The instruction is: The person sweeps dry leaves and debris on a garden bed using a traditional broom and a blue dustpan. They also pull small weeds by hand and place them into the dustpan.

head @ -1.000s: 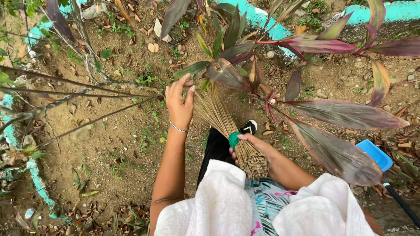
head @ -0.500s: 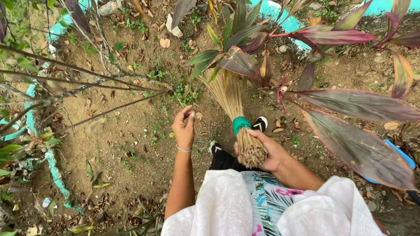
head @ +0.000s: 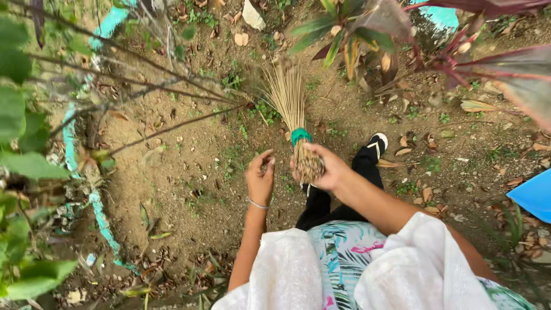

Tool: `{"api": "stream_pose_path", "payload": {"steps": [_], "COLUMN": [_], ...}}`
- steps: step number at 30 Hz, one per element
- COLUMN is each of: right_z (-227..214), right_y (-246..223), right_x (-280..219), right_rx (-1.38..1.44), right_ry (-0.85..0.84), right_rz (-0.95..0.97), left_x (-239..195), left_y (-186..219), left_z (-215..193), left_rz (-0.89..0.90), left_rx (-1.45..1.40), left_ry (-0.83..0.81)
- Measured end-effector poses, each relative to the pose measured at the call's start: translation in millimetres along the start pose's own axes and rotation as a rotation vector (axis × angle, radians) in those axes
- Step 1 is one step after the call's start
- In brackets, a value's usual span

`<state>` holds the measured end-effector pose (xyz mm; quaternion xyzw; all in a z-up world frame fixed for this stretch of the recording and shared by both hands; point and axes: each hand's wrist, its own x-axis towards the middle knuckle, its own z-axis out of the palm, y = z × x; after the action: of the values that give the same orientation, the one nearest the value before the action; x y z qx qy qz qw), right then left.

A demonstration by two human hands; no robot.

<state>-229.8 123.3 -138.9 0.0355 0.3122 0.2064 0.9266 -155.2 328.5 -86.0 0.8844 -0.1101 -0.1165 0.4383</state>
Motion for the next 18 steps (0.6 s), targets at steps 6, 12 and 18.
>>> {"api": "stream_pose_path", "payload": {"steps": [6, 12, 18], "right_z": [-3, 4, 38], "right_y": [93, 78, 148], "right_x": [25, 64, 14], "right_rx": [-0.022, 0.119, 0.017], "right_ry": [-0.044, -0.12, -0.023], "right_rz": [0.051, -0.137, -0.022], "left_x": [-50, -91, -102], "left_y": [-96, -153, -157], "left_z": [-74, -100, -103], "left_rz": [-0.146, -0.146, -0.297], "left_rx": [-0.3, -0.235, -0.284], "left_ry": [0.1, 0.058, -0.015]}}
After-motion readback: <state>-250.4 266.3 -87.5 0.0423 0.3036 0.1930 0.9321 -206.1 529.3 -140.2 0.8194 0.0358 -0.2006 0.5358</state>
